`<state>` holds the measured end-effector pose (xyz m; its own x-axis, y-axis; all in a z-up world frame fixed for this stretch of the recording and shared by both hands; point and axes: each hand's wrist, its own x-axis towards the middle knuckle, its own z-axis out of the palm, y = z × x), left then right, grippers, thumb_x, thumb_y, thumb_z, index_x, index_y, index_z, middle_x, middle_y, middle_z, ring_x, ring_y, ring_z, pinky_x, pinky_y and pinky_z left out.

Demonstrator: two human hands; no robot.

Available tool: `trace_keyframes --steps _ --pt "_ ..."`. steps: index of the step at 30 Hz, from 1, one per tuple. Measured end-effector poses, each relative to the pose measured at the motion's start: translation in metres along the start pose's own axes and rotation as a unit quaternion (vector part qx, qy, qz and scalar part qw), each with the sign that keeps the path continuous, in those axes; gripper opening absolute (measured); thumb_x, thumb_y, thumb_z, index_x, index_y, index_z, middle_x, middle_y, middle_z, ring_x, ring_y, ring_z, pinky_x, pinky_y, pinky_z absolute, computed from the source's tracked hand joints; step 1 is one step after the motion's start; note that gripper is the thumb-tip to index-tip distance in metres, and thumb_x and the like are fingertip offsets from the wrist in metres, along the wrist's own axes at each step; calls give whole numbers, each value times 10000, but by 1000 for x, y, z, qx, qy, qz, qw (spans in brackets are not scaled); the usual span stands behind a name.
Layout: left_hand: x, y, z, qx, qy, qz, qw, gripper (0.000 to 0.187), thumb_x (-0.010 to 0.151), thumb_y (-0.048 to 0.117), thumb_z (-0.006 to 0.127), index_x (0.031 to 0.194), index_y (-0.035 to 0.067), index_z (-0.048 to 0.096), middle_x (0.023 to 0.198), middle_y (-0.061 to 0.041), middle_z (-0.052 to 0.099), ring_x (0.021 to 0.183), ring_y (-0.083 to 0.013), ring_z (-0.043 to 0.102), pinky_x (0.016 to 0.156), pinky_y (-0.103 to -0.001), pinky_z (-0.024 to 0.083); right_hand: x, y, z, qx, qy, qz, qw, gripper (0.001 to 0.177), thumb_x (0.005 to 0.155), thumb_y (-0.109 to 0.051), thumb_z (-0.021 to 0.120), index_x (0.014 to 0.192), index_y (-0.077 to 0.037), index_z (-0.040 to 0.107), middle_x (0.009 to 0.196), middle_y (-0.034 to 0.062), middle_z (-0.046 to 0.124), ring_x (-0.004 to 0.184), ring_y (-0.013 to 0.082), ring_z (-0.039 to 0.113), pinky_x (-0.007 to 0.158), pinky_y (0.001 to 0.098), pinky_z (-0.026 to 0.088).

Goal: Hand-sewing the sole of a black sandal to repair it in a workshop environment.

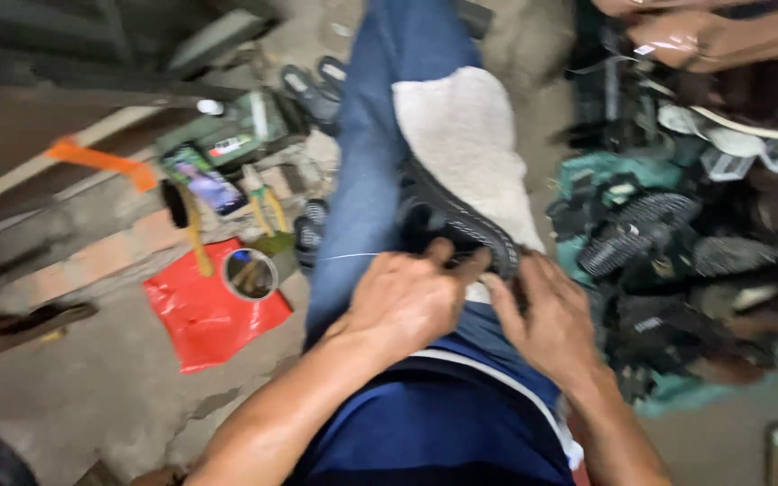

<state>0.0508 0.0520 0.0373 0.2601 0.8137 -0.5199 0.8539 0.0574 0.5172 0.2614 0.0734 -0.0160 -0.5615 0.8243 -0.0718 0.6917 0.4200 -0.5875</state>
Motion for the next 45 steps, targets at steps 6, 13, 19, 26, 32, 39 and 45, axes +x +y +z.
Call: trace_keyframes --steps 6,13,19,26,32,39,45 --pt "2 -2 10 -28 40 32 998 483 906 188 511 1354 280 666 1162 -134 673 758 -423 762 755 -569 596 -8 13 5 -12 -15 13 1000 400 986 -403 684 784 -76 573 687 141 554 746 388 640 639 462 506" --pt "-23 -30 12 -57 133 72 987 396 940 149 521 1292 200 694 1017 -117 689 783 -419 741 690 -524 591 4 9 -23 240 9 138 961 131 1010 -130 631 976 -68 741 771 121 716 788 241 692 778 404 550" --pt "-31 -48 18 -20 182 63 981 309 934 155 498 1180 213 675 860 -49 647 776 -321 693 636 -395 569 -1 53 -22 4 143 93 985 195 975 -148 819 1085 -29 712 1222 217 676 1166 437 643 997 521 496" --pt "-25 -39 18 -20 218 90 972 166 1006 215 500 918 164 631 744 -55 557 734 -313 635 577 -390 534 19 -15 -2 110 79 -31 990 194 939 -123 710 1128 -91 739 1258 123 697 1180 382 621 987 477 498" --pt "-26 -46 24 -9 264 103 959 220 1057 269 522 890 199 646 692 -11 544 691 -272 635 555 -353 531 13 -26 -31 417 1 -11 909 116 955 -71 657 982 -32 763 1070 142 767 909 267 720 827 412 582" --pt "-25 -40 18 24 305 135 942 202 1030 231 566 858 184 661 671 -34 541 667 -272 616 540 -343 521 26 -34 -29 326 36 41 944 185 944 -40 683 1108 -5 762 929 149 817 856 257 803 746 370 622" --pt "-27 -37 8 -14 302 169 938 195 1039 203 575 898 123 684 694 -90 582 689 -322 638 564 -378 546 30 -44 -28 211 -6 -47 976 228 947 -39 687 1170 -3 653 880 149 793 785 317 785 680 420 622"
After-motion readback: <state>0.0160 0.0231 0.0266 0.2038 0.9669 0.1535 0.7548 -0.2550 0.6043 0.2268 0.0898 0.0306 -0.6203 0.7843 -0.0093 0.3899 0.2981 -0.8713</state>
